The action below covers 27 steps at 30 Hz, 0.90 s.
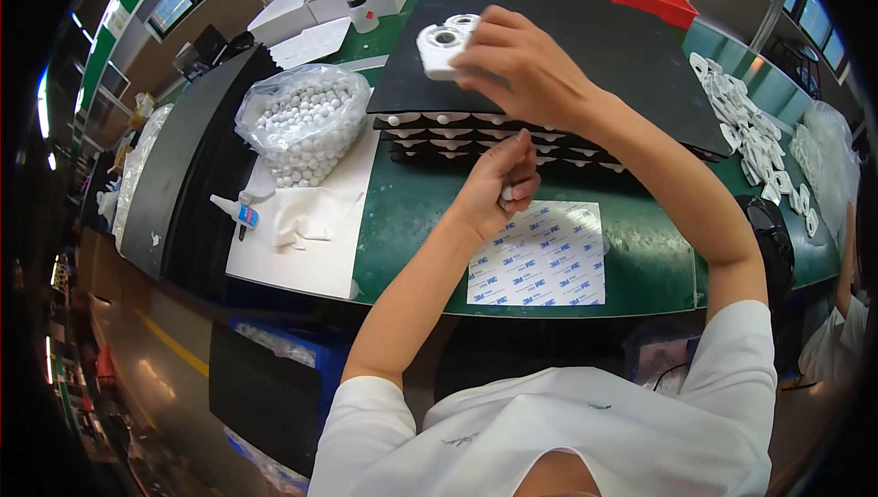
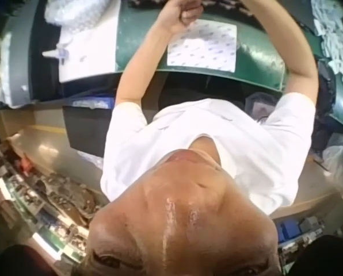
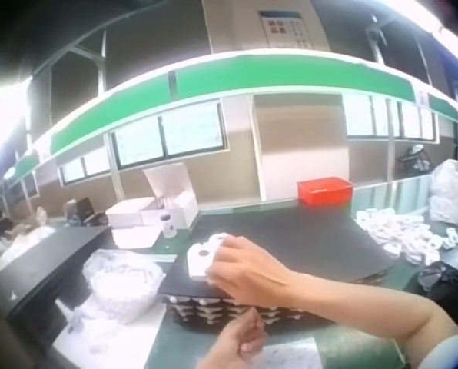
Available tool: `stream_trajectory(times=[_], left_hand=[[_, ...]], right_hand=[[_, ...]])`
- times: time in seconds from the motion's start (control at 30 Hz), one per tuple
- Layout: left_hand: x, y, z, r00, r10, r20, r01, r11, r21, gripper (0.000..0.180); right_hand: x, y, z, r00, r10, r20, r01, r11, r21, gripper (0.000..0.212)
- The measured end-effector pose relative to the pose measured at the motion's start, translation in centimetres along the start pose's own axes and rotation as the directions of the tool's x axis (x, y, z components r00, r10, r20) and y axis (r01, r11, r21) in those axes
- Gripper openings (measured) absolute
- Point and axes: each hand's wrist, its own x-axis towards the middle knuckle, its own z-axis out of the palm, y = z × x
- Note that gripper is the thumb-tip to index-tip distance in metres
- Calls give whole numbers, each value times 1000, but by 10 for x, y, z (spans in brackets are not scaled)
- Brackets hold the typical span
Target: Assembling small white plastic components by inserting metal pins and organizing them onto a tray.
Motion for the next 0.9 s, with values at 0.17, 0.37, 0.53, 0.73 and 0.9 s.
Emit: stream_trajectory(times=[0.17, 0.37, 0.53, 0.73, 0.9], left_hand=[[-1, 3, 6, 963, 235, -135, -230, 972, 54, 43], [-2, 7, 8, 874, 474, -104, -403, 828, 389, 39], [0, 3, 5, 893, 446, -59, -363, 792, 491, 30], [3, -1, 6, 907, 421, 3, -351, 753, 557, 28], [-3, 4, 8, 902, 431, -28, -347, 763, 546, 29]], right_hand=[[-47, -45, -52, 999, -46, 12, 47, 995, -92, 24], [-93, -76, -65, 983, -66, 169, 96, 979, -178, 26], [-98, -80, -67, 975, -53, 218, 96, 976, -194, 26], [-99, -86, -73, 964, -31, 264, 81, 980, -181, 26], [-93, -91, -70, 968, -27, 249, 65, 988, -143, 27]])
